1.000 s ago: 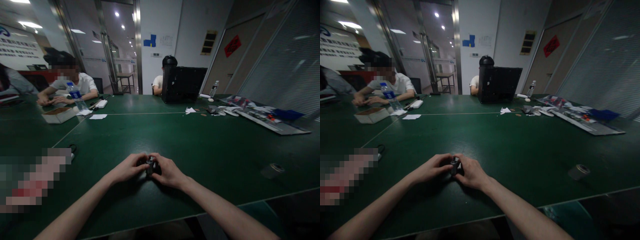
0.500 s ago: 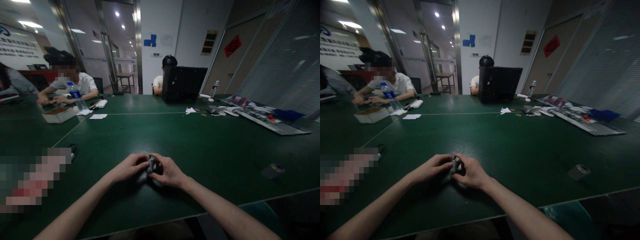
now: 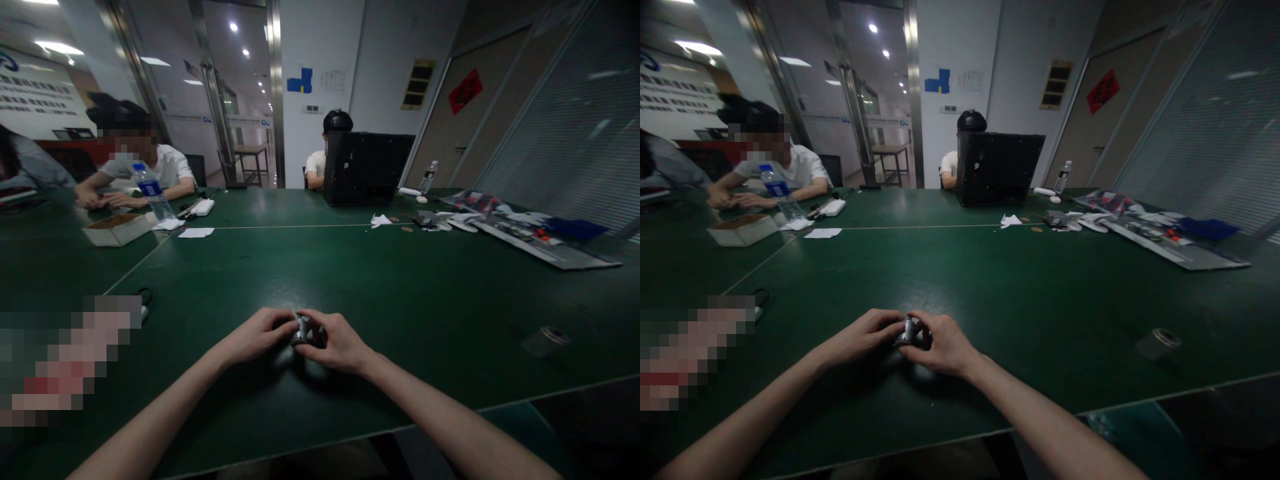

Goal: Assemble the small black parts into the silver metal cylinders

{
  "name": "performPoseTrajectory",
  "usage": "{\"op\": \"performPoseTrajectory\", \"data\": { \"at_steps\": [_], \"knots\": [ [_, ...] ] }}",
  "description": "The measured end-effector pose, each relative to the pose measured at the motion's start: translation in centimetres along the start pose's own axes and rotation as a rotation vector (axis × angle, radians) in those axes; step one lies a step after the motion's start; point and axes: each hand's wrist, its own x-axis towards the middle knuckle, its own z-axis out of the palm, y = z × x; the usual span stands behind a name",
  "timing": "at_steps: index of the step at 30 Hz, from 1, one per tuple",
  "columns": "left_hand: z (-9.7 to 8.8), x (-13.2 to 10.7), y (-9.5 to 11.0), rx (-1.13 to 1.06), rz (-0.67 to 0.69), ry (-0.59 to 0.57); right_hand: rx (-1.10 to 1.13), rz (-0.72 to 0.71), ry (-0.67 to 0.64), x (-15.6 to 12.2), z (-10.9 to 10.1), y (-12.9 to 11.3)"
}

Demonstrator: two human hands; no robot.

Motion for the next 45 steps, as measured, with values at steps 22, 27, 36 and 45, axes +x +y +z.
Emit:
{"op": "performPoseTrajectory", "data": {
  "at_steps": [22, 27, 36, 45],
  "knots": [
    [0.2, 0.1, -0.4, 0.052, -0.021, 0.037, -0.009, -0.042, 0.029, 0.0, 0.1, 0.1],
    [0.3, 0.1, -0.6, 0.051, -0.032, 0.059, -0.051, -0.046, 0.048, -0.2, 0.2, 0.3],
    [0.5, 0.5, -1.3, -0.202, -0.023, -0.023, -0.107, -0.111, 0.091, -0.3, 0.2, 0.3],
    [0.1, 0.0, -0.6, -0.234, -0.046, -0.070, -0.167, -0.115, 0.083, -0.3, -0.1, -0.3]
  ]
}}
